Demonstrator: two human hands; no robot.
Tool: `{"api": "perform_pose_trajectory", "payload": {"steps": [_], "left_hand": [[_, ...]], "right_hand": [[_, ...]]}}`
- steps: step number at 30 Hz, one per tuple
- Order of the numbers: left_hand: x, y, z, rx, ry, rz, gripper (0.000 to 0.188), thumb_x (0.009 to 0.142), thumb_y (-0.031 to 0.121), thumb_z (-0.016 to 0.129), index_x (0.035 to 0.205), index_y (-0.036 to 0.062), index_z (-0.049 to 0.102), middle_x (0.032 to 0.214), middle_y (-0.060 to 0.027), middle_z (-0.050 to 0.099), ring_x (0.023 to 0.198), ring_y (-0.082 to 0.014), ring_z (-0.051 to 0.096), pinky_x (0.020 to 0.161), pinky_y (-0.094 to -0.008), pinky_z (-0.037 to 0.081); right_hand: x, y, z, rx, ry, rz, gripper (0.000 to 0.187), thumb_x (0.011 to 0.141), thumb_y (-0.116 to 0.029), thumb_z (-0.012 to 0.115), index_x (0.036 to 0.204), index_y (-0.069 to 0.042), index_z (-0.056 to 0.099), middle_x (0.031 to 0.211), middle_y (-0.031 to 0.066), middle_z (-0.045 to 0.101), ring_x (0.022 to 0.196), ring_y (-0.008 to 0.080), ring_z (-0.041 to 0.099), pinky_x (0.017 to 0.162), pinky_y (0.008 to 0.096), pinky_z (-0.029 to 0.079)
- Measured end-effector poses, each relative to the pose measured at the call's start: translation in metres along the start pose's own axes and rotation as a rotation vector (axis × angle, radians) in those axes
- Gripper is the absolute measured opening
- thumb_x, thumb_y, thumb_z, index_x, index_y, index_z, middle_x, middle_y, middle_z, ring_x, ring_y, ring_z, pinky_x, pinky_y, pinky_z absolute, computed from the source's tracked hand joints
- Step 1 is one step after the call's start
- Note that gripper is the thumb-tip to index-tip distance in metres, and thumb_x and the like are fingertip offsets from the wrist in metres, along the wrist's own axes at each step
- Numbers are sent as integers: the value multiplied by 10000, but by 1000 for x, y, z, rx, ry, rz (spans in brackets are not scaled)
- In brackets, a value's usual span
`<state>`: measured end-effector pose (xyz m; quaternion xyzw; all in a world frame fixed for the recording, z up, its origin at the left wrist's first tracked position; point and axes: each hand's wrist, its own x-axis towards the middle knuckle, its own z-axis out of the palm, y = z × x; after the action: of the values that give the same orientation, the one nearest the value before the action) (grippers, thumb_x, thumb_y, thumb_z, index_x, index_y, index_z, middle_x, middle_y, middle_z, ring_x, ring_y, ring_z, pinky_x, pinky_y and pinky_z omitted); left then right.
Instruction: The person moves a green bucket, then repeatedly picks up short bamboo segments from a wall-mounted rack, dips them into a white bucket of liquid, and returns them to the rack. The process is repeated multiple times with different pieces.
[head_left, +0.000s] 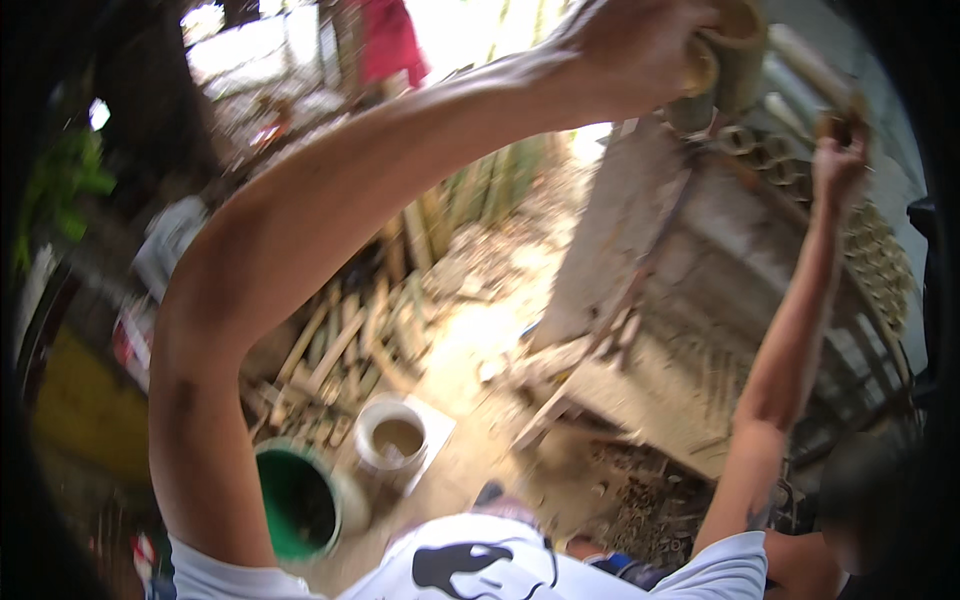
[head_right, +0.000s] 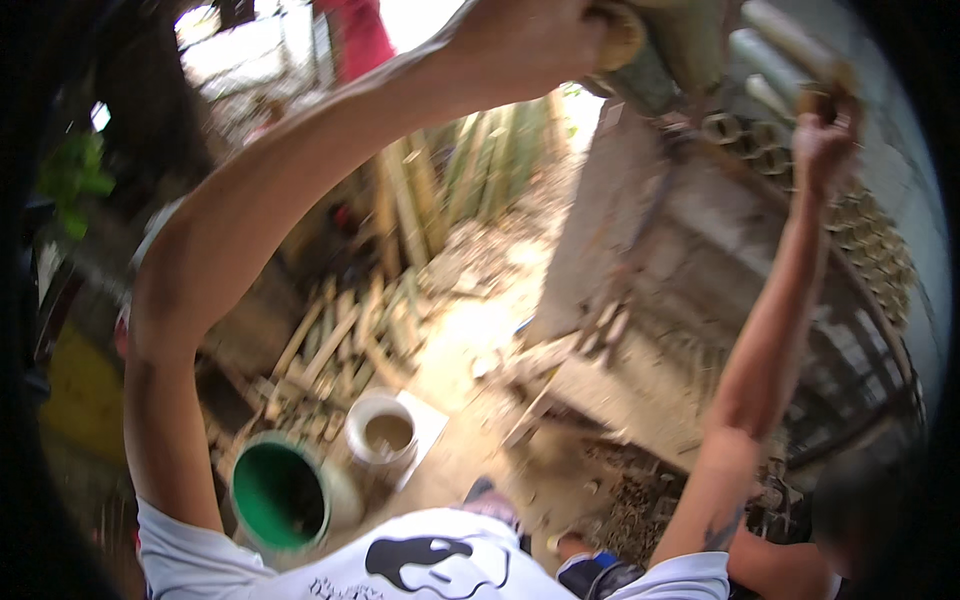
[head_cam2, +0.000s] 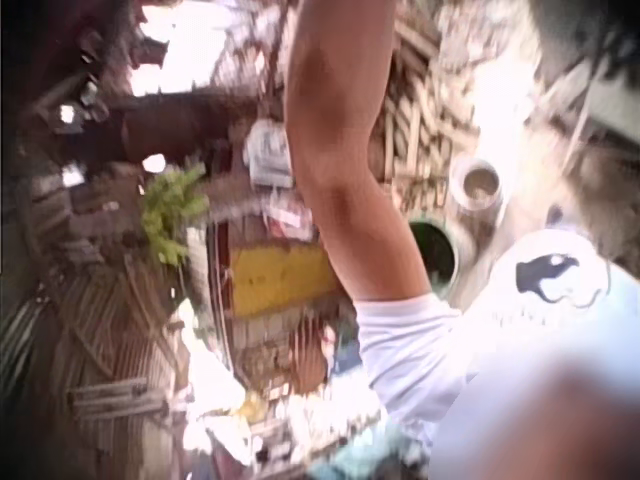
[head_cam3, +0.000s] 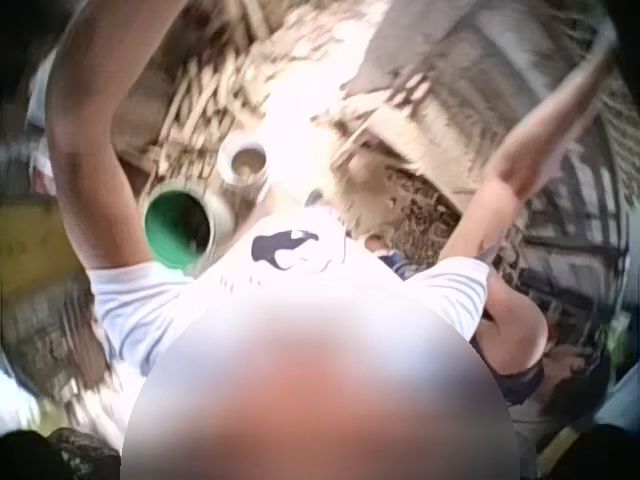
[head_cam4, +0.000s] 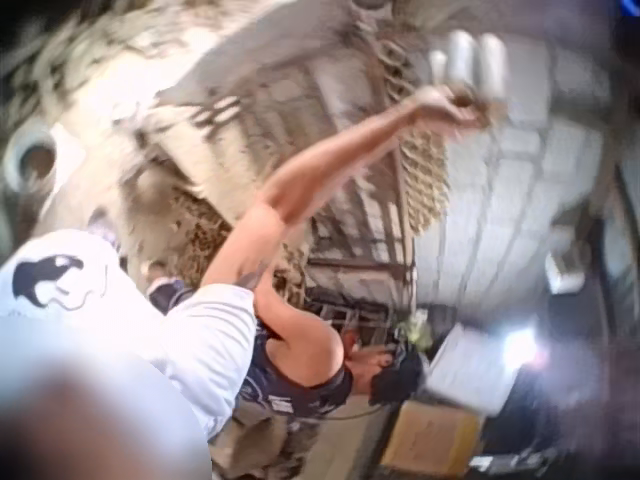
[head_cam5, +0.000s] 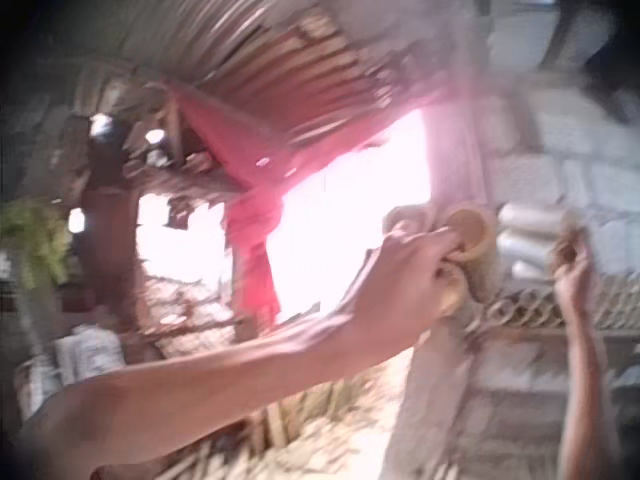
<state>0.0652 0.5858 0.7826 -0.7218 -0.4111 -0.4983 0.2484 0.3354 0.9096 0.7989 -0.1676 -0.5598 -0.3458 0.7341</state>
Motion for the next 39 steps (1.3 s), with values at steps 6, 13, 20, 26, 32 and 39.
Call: {"api": "perform_pose_trajectory", "payload": {"steps": [6,13,20,26,32,39], "left_hand": [[-225,-18,-80,388,-477,-484,406,912,137,617,1316,130,649,1312,-277,556,1090,-394,673,925,-481,589],[-535,-33,-111,403,-708,-1192,360,895,-8,662,1244,80,672,1167,-198,556,965,-303,649,878,-367,610],[-763,-14,-61,418,-339,-1592,374,855,-42,548,1194,66,664,1100,-261,583,1009,-448,632,881,-513,520],[-893,-51,33,493,-80,-1924,312,870,15,578,1164,25,681,1081,-243,610,1036,-450,612,911,-511,495],[-996,-85,121,484,-103,-2115,295,899,26,594,1179,72,673,1125,-238,591,973,-463,643,843,-535,528],[-1085,-111,152,493,-119,-2259,307,914,6,574,1197,75,674,1129,-256,596,993,-492,632,849,-563,514]], "right_hand": [[-124,-129,-25,238,-522,-46,464,940,-382,721,1257,-43,693,1120,167,744,977,293,740,850,402,583],[-398,-420,-96,827,-1186,503,270,891,9,592,1125,-40,716,1014,140,746,863,221,707,745,353,569],[-622,-581,-179,707,-1781,555,329,864,-68,639,1179,-132,710,1131,181,715,1028,383,698,891,443,545],[-775,-662,-236,768,-1977,678,325,830,-14,608,1127,-121,687,1067,212,658,987,425,654,848,504,522],[-888,-701,-273,631,-2200,807,353,842,-4,568,1158,-117,680,1156,198,665,1071,429,637,931,502,496],[-985,-719,-285,705,-2335,664,357,836,-14,580,1167,-110,671,1100,220,657,988,444,647,867,521,507]]}}
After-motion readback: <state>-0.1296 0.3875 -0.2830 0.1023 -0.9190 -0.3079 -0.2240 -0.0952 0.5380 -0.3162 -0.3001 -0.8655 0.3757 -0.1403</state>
